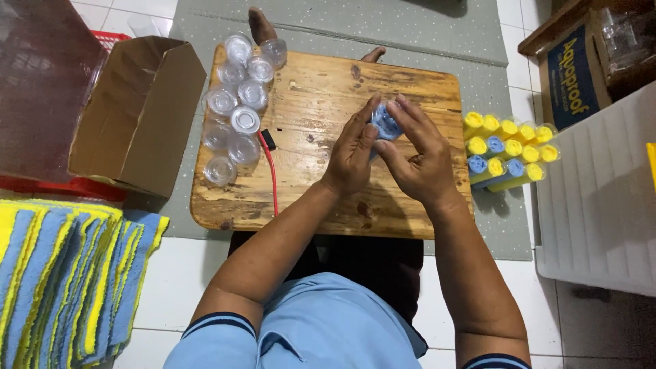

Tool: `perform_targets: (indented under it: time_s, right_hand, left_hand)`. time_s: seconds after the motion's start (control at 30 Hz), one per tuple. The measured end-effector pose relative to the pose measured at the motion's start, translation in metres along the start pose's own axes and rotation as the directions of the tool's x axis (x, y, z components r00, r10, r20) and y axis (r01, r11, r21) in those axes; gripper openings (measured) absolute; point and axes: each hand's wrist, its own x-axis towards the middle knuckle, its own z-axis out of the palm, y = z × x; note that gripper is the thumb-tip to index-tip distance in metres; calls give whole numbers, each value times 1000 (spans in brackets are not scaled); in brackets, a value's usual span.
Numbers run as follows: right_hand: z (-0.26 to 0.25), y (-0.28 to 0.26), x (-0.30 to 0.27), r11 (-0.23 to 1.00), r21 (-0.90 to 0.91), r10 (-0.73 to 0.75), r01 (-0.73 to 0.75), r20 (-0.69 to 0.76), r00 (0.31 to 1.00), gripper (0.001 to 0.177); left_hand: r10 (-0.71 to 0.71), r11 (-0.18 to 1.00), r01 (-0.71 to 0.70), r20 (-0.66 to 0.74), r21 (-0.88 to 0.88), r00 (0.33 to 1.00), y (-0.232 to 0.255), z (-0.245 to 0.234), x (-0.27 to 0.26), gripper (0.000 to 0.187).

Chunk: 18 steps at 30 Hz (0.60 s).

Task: The person places a blue rolled cloth into a clear plastic container and sets it aside. They then pick up a yellow cloth, lay it flat on a wooden board, and use a red brush to sweep the surface repeatedly.

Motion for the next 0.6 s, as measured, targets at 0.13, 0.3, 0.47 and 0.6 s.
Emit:
perform_targets:
  time_s: [0.13,0.3,0.47,0.6]
  right_hand:
    - [-6,-2,4,987,-153,-54,56,15,998,46]
    - [-14,2,6,915,-352,-176,199,97,980,42]
    - [-16,7,8,868,-419,-241,265,110,964,43]
    - [-17,5,9,824,-493,-244,279,136,960,42]
  left_hand:
    - [-5,1000,5,22,-6,1000,3,-3,1,49]
    - [-39,998,43,72,-52,997,1,-9,3,49]
    - [-47,999,49,84,-17,995,0,-9,4,50]
    - [-36,999,39,102,-24,994,0,-10,3,51]
